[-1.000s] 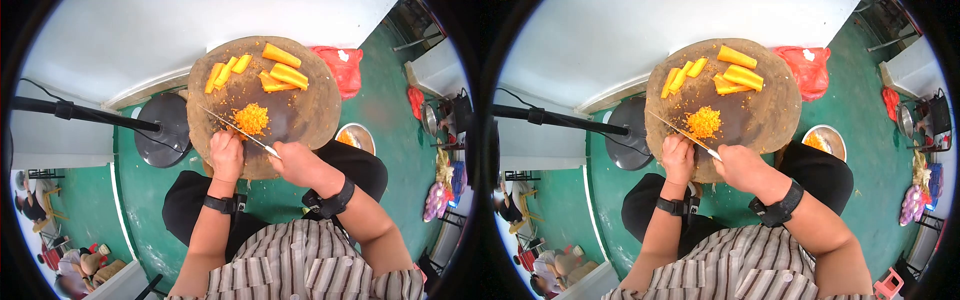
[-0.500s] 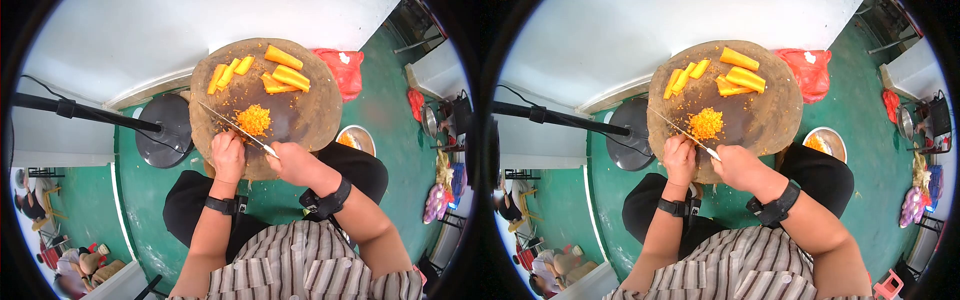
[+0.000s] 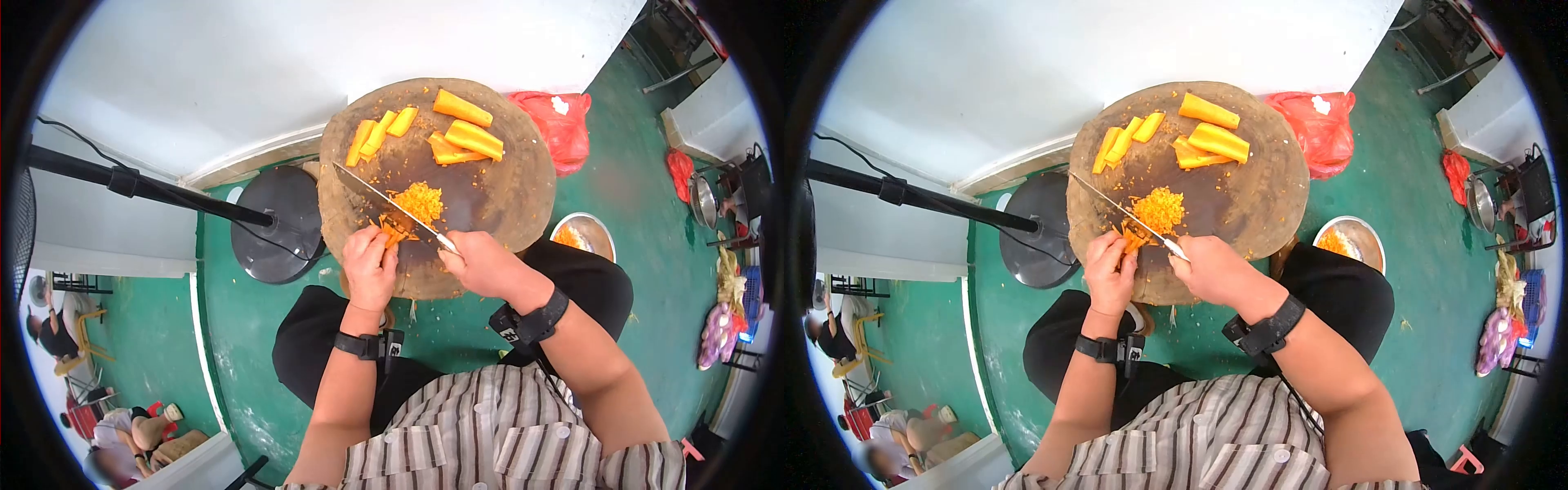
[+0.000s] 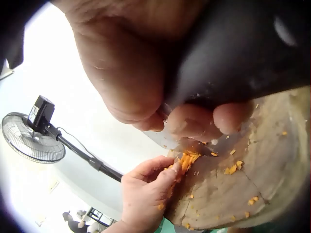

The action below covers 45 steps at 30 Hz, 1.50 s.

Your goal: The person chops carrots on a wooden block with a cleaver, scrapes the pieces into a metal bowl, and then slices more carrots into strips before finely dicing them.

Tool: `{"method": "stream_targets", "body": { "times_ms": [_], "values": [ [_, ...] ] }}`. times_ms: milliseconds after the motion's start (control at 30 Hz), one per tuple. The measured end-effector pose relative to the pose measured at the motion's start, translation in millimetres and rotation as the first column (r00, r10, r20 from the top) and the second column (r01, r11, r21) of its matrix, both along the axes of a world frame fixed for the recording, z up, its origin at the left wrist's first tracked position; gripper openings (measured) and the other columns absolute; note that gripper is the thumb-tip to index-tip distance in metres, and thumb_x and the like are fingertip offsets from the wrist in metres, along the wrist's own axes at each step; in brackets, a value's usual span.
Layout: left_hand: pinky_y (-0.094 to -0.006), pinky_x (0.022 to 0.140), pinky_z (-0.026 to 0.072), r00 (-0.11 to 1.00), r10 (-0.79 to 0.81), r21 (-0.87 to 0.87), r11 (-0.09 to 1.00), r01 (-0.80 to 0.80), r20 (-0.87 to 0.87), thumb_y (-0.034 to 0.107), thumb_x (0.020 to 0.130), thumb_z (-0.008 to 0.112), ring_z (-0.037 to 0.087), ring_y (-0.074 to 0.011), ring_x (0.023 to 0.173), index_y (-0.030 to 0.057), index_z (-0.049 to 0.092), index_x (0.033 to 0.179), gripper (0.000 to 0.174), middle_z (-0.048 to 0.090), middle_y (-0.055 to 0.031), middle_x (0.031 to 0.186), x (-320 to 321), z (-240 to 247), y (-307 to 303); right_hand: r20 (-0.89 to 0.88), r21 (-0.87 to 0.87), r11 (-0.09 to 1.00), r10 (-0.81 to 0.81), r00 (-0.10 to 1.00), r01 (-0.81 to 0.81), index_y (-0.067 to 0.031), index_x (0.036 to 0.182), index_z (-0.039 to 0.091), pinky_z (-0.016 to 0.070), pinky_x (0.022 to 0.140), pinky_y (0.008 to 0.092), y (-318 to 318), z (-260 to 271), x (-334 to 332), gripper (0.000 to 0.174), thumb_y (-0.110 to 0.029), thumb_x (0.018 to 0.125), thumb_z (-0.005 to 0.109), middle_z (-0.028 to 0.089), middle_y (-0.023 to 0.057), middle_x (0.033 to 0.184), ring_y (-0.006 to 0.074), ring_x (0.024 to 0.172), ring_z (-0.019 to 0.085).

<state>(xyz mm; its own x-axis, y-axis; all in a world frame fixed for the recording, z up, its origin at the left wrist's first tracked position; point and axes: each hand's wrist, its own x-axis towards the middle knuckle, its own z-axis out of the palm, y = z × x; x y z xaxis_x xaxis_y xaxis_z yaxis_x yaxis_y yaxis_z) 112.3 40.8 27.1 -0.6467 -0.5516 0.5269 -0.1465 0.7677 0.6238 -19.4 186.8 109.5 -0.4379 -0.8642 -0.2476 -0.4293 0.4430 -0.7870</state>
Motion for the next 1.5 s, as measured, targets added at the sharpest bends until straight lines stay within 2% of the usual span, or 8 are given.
{"method": "stream_targets", "body": {
  "times_ms": [100, 233, 733, 967, 1033, 1267, 1333, 1500],
  "values": [
    [-0.0372, 0.077, 0.0469, 1.0, 0.008, -0.21, 0.978, -0.006, 0.009, -0.003, 0.065, 0.068, 0.058, -0.0293, 0.088, -0.0004, 0.064, 0.083, 0.019, 0.062, -0.0105, 0.091, -6, -7, -2, -0.11, -0.002, 1.0, 0.015, 0.994, -0.015, 0.0034, 0.079, 0.054, 0.0465, 0.063, 0.0483, 4, -2, 1, 0.025, -0.021, 0.086, 0.054, 0.059, 0.0259, 0.071, 0.0431, 0.071, 0.059],
    [-0.0371, 0.075, 0.0464, 1.0, 0.019, -0.209, 0.978, -0.022, -0.013, -0.004, 0.064, 0.067, 0.058, -0.0279, 0.085, 0.0007, 0.064, 0.081, 0.018, 0.062, -0.0086, 0.088, -11, -9, -1, -0.25, 0.036, 0.996, 0.091, 0.964, -0.085, 0.0025, 0.078, 0.054, 0.0474, 0.064, 0.0491, 2, 0, 10, 0.024, -0.021, 0.085, 0.055, 0.059, 0.0254, 0.071, 0.0427, 0.071, 0.059],
    [-0.0373, 0.073, 0.0451, 1.0, 0.015, -0.205, 0.979, -0.019, -0.024, -0.004, 0.064, 0.066, 0.057, -0.028, 0.084, 0.0008, 0.062, 0.077, 0.015, 0.06, -0.009, 0.087, -11, -10, 1, -0.113, 0.083, 0.995, 0.058, 0.992, -0.049, 0.0031, 0.081, 0.055, 0.047, 0.068, 0.0492, -2, 9, 12, 0.023, -0.02, 0.086, 0.054, 0.06, 0.0258, 0.074, 0.0426, 0.075, 0.059],
    [-0.0387, 0.074, 0.0448, 1.0, -0.001, -0.211, 0.977, -0.001, -0.008, -0.003, 0.063, 0.066, 0.056, -0.0283, 0.086, 0.0011, 0.062, 0.079, 0.017, 0.06, -0.0088, 0.09, -11, -8, -1, -0.268, -0.013, 0.998, 0.057, 0.962, -0.062, 0.005, 0.08, 0.053, 0.0462, 0.06, 0.0469, -19, -12, 14, 0.025, -0.019, 0.087, 0.053, 0.058, 0.0259, 0.069, 0.0418, 0.066, 0.059],
    [-0.0376, 0.074, 0.0453, 1.0, 0.009, -0.219, 0.976, -0.01, -0.006, -0.003, 0.065, 0.067, 0.057, -0.0284, 0.084, 0.0004, 0.063, 0.08, 0.016, 0.061, -0.0092, 0.088, -11, -6, 2, -0.115, 0.104, 0.994, 0.038, 0.993, -0.026, 0.0035, 0.079, 0.056, 0.0471, 0.066, 0.0488, -18, 1, 11, 0.025, -0.02, 0.086, 0.053, 0.06, 0.0266, 0.075, 0.0426, 0.074, 0.059],
    [-0.038, 0.077, 0.0459, 1.0, -0.009, -0.17, 0.985, 0.014, 0.027, -0.002, 0.065, 0.068, 0.057, -0.0301, 0.086, -0.0007, 0.062, 0.081, 0.017, 0.06, -0.0112, 0.091, -7, -2, 0, 0.001, 0.058, 0.998, -0.028, 1.0, 0.028, 0.0036, 0.081, 0.054, 0.0471, 0.064, 0.0473, 2, 7, 3, 0.024, -0.02, 0.086, 0.054, 0.06, 0.0257, 0.074, 0.0429, 0.073, 0.059],
    [-0.0379, 0.077, 0.046, 1.0, -0.002, -0.2, 0.98, 0.004, 0.013, -0.002, 0.065, 0.068, 0.057, -0.0299, 0.085, -0.0003, 0.062, 0.081, 0.017, 0.06, -0.0108, 0.091, -14, -5, -1, -0.165, -0.001, 1.0, -0.012, 0.986, 0.012, 0.0035, 0.081, 0.053, 0.0469, 0.064, 0.0481, 5, 5, 0, 0.024, -0.02, 0.085, 0.055, 0.06, 0.0254, 0.073, 0.0429, 0.072, 0.059],
    [-0.0389, 0.073, 0.0427, 1.0, 0.017, -0.209, 0.978, -0.016, 0.005, -0.002, 0.063, 0.066, 0.054, -0.0273, 0.084, 0.0026, 0.061, 0.078, 0.017, 0.059, -0.0077, 0.091, -18, -11, -1, -0.239, -0.016, 0.999, 0.038, 0.97, -0.043, 0.003, 0.08, 0.053, 0.0456, 0.063, 0.0489, -3, 1, 9, 0.022, -0.019, 0.086, 0.054, 0.058, 0.0256, 0.072, 0.0432, 0.071, 0.058]
  ]
}}
